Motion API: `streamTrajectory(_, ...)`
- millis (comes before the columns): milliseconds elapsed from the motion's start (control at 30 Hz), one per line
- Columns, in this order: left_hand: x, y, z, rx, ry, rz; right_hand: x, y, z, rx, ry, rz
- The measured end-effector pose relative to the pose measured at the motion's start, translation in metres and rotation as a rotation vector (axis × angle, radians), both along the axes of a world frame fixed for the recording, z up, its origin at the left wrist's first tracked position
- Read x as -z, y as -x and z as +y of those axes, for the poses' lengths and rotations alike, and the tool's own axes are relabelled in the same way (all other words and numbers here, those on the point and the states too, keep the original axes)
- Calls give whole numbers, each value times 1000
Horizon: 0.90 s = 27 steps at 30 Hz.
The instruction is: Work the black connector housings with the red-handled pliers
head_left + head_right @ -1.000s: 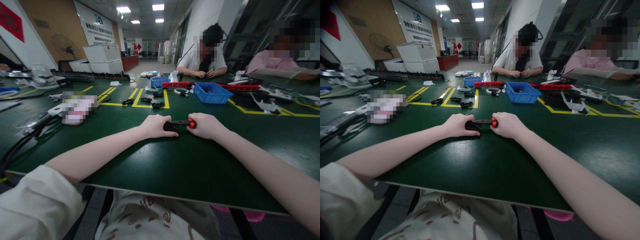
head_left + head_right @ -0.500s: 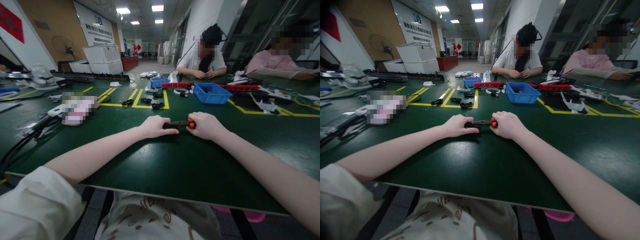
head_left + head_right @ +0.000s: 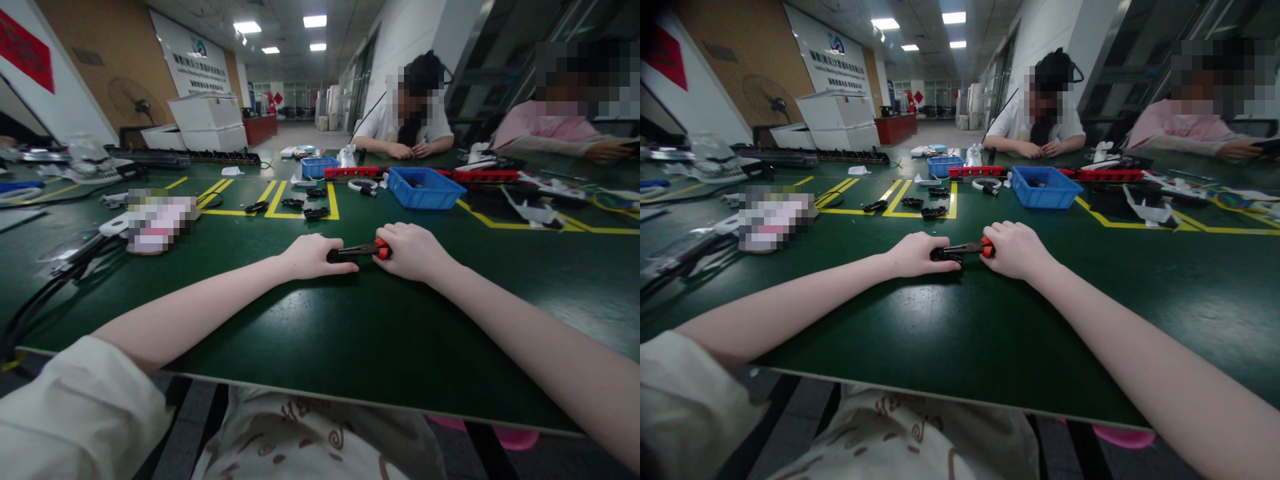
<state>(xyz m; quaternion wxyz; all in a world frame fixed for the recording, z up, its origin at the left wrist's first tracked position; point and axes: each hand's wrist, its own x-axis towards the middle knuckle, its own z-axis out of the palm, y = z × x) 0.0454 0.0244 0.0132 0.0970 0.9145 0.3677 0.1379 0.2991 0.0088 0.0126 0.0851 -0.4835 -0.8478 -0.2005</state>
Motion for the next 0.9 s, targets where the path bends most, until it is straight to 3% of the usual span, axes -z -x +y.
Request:
streamTrajectory(633,2,0,2,13,37,-44,-9,-3,4,9,69,-36)
streamTrajectory(900,1,0,2,14,49,-39,-3,-11,7,-48,13,20)
